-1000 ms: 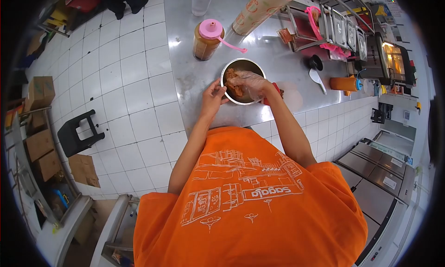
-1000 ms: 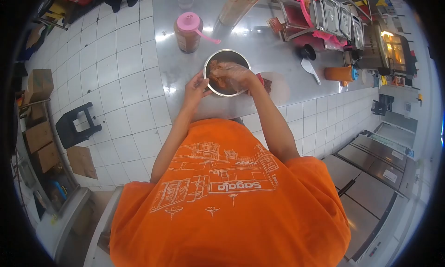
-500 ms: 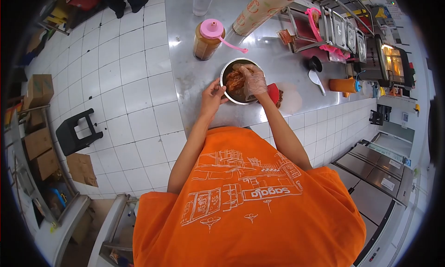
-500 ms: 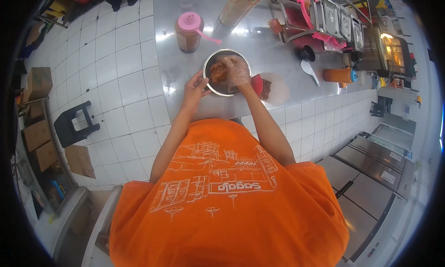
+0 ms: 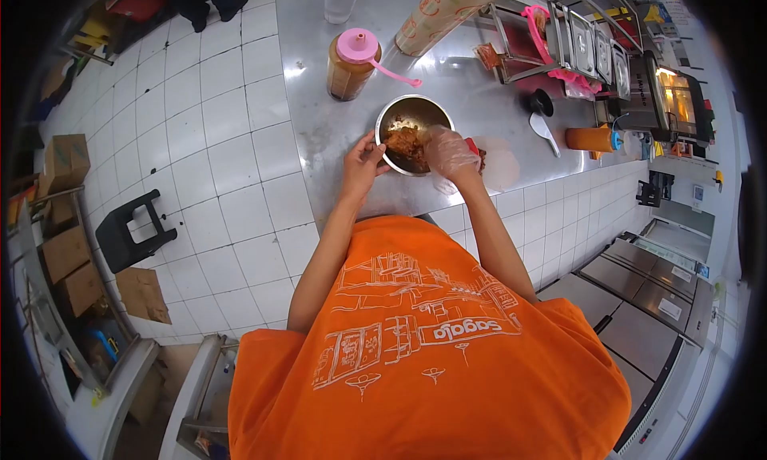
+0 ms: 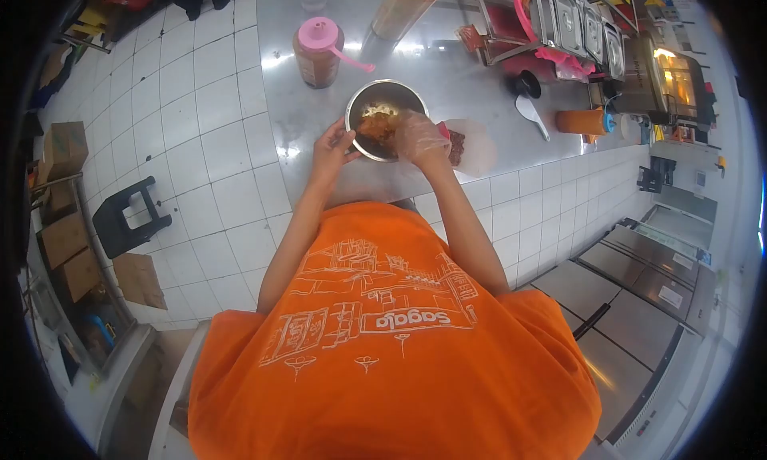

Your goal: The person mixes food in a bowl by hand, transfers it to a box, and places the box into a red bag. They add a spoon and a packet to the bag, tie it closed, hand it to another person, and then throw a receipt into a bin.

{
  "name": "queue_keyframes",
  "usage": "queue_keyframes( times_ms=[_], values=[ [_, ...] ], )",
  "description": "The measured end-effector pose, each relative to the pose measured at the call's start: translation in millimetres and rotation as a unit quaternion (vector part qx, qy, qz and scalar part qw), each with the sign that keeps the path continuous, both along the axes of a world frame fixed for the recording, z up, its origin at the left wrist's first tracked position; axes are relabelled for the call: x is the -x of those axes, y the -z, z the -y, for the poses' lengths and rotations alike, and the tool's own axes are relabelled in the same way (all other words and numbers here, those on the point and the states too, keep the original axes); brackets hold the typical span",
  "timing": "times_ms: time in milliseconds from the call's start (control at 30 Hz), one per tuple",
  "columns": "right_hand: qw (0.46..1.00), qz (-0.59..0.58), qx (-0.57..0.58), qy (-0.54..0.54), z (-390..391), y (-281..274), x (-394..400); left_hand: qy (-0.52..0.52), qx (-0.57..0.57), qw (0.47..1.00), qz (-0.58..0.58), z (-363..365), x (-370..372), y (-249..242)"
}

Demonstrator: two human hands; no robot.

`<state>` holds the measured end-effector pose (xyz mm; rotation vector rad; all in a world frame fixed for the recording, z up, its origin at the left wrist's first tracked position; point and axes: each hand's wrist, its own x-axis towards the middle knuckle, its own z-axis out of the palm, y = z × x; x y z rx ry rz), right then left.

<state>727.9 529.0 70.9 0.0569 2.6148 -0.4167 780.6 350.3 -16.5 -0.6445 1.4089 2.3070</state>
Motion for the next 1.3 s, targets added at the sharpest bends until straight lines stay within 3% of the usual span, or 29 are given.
queue_keyframes(
  times_ms=[33,133,233,267,367,433,467,567,700,767,833,867,967,1067,1167,1300],
  values=[
    [1.0,0.006,-0.007,0.02,8.3,-6.3,4.0,-0.001,-0.002,1.0,0.003,-0.3,0.2,-1.5],
    [0.992,-0.011,0.108,-0.062,17.0,12.0,14.2,-0.005,-0.003,1.0,0.001,0.8,-0.6,-5.4],
    [0.997,-0.03,0.042,-0.054,22.7,57.3,20.9,0.001,-0.005,1.0,-0.007,-0.5,2.5,-3.7],
    [0.998,0.033,-0.045,-0.024,32.8,57.6,25.6,0.002,-0.006,1.0,-0.006,0.4,0.6,-1.8],
    [0.997,0.077,0.006,-0.009,32.9,50.0,38.4,0.009,-0.014,1.0,-0.017,4.5,1.2,-0.4],
    [0.96,0.085,-0.078,-0.253,32.7,21.5,44.8,0.01,-0.014,1.0,-0.015,4.1,-0.6,-1.3],
    [0.916,0.085,-0.119,-0.373,34.0,7.8,49.5,0.008,-0.013,1.0,-0.015,5.2,1.2,-1.4],
    [0.953,-0.158,-0.037,-0.257,-12.5,68.4,29.9,0.007,-0.018,1.0,-0.012,5.4,0.8,0.1],
    [0.955,-0.166,0.076,-0.236,-15.9,48.6,19.2,0.001,-0.021,1.0,-0.01,5.5,0.7,2.3],
    [0.954,-0.099,0.051,-0.278,-11.8,38.0,25.7,0.003,-0.017,1.0,-0.005,6.5,1.6,1.4],
    [0.993,-0.048,0.109,-0.008,4.8,47.1,30.0,0.0,-0.011,1.0,-0.001,7.6,0.9,-0.7],
    [0.982,-0.021,0.135,0.128,15.4,50.6,31.2,-0.003,-0.007,1.0,0.001,8.5,0.7,-0.4],
    [0.992,-0.112,-0.056,0.004,34.9,40.3,25.9,0.001,-0.017,1.0,-0.001,6.0,1.1,2.4],
    [0.987,-0.103,0.002,-0.12,37.3,2.1,17.6,0.013,-0.011,1.0,-0.009,5.7,2.3,1.6],
    [0.992,-0.072,0.1,0.004,24.7,10.3,30.0,0.009,-0.008,1.0,-0.007,5.4,1.7,0.5],
    [0.979,-0.124,0.058,-0.154,25.3,46.1,9.5,0.011,-0.007,1.0,-0.005,2.0,2.1,0.0]
  ],
)
